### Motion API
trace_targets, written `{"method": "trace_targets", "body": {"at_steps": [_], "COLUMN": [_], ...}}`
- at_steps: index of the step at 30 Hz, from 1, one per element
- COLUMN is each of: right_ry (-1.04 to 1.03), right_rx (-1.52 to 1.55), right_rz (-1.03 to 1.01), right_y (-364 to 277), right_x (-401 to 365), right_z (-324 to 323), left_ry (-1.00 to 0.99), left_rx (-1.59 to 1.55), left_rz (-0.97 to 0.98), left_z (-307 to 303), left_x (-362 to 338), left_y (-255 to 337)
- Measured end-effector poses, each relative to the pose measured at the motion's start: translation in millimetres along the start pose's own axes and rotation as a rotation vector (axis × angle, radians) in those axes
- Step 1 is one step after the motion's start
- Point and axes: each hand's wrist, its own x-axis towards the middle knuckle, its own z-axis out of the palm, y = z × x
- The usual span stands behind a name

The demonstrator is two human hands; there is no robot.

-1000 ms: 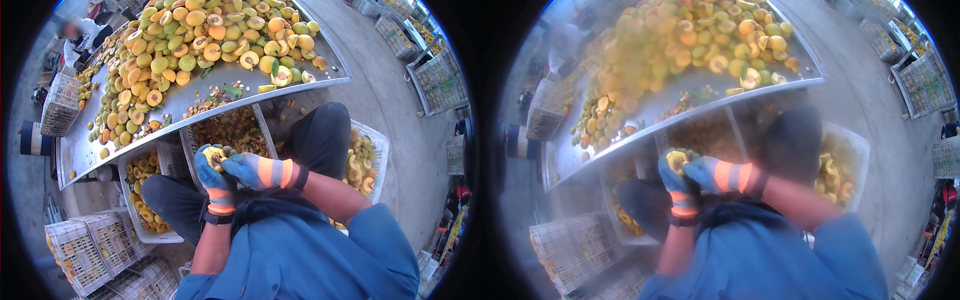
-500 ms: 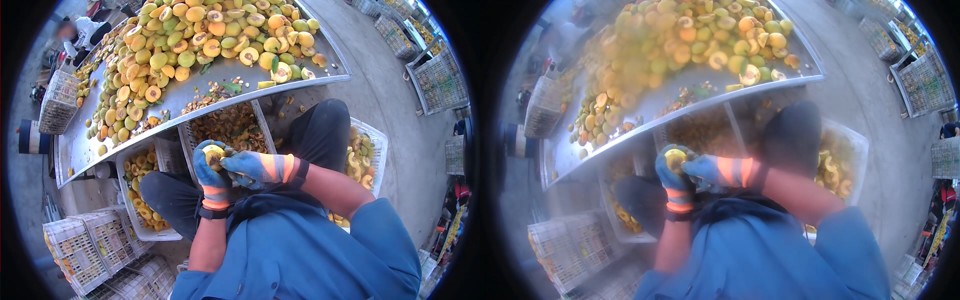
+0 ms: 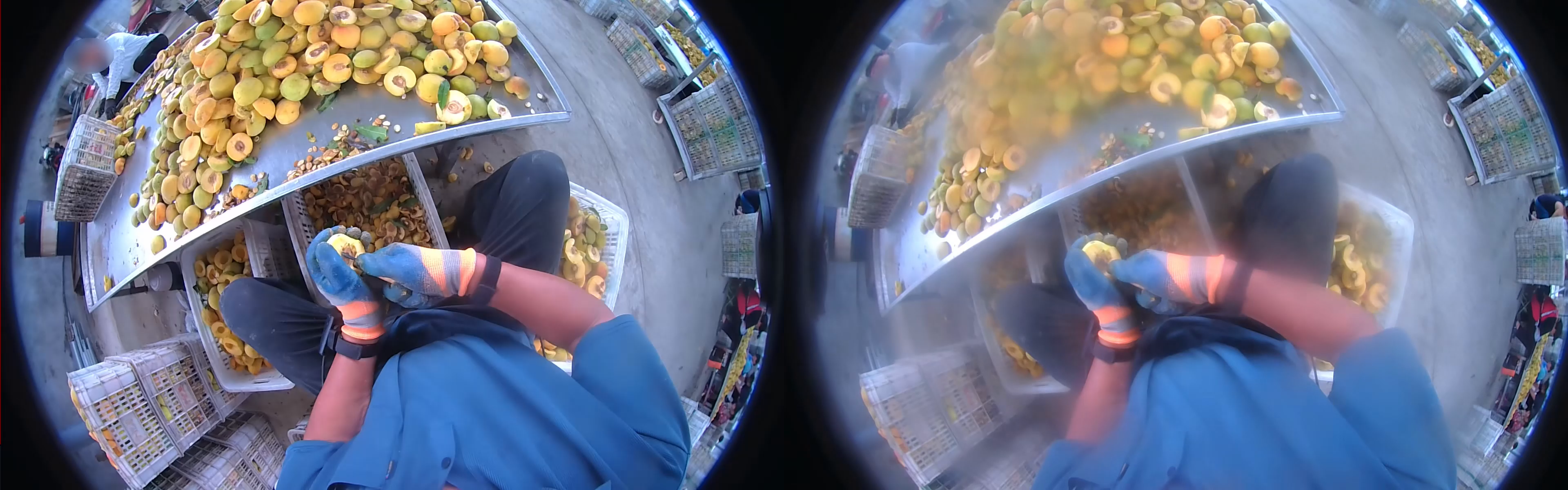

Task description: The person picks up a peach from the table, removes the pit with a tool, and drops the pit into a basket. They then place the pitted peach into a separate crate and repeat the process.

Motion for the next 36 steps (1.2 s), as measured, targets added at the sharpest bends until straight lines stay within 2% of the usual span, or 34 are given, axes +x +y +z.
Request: {"method": "trace_targets", "body": {"at_steps": [3,5,7,9,12,13,14,17,20,23,24,26,29,32,35,36], "right_ry": [-0.041,0.103,0.141,0.089,0.067,0.059,0.163,0.169,-0.027,0.129,0.103,0.119,0.050,0.037,0.068,0.072], "right_rx": [0.028,-0.217,-0.224,-0.033,0.040,0.052,-0.074,-0.101,0.156,-0.055,-0.164,-0.108,0.085,0.085,0.030,0.057], "right_rz": [0.067,-0.145,-0.160,0.015,0.051,0.059,0.065,0.054,0.095,0.047,-0.091,-0.036,0.058,0.074,0.055,0.086], "right_y": [3.8,5.8,8.6,-0.6,1.3,-0.1,-0.2,-0.3,11.8,8.7,4.9,9.1,8.9,11.9,18.3,17.5], "right_x": [5.1,8.9,9.2,7.1,8.2,7.0,10.5,9.4,15.1,15.6,11.9,17.7,18.9,17.4,17.3,16.7], "right_z": [-9.4,0.0,8.1,1.3,2.6,1.5,7.2,7.2,-7.5,7.1,11.6,7.6,5.9,1.6,7.3,11.2], "left_ry": [-0.090,-0.027,-0.014,-0.077,-0.076,-0.061,-0.066,-0.074,-0.125,-0.072,-0.040,0.032,-0.053,-0.397,-0.516,-0.347], "left_rx": [-0.008,-0.134,-0.161,-0.127,-0.159,-0.190,-0.218,-0.171,0.019,-0.065,-0.046,-0.023,-0.053,0.599,0.441,0.021], "left_rz": [-0.031,-0.201,-0.299,-0.273,-0.281,-0.300,-0.320,-0.325,-0.127,-0.127,-0.112,-0.088,-0.060,0.397,0.111,-0.247], "left_z": [-5.3,-0.1,-4.1,-6.3,-11.9,-10.7,-13.7,-22.8,-27.0,-29.3,-28.5,-24.3,-31.9,-45.6,-53.3,-48.7], "left_x": [0.1,0.8,-1.9,3.4,4.7,5.3,6.4,9.8,8.9,9.5,9.6,4.9,5.1,9.8,14.4,11.8], "left_y": [-2.0,1.8,6.7,3.0,-2.8,-5.7,-9.4,-17.8,-18.1,-24.7,-23.9,-25.7,-21.4,-5.2,9.6,11.8]}}
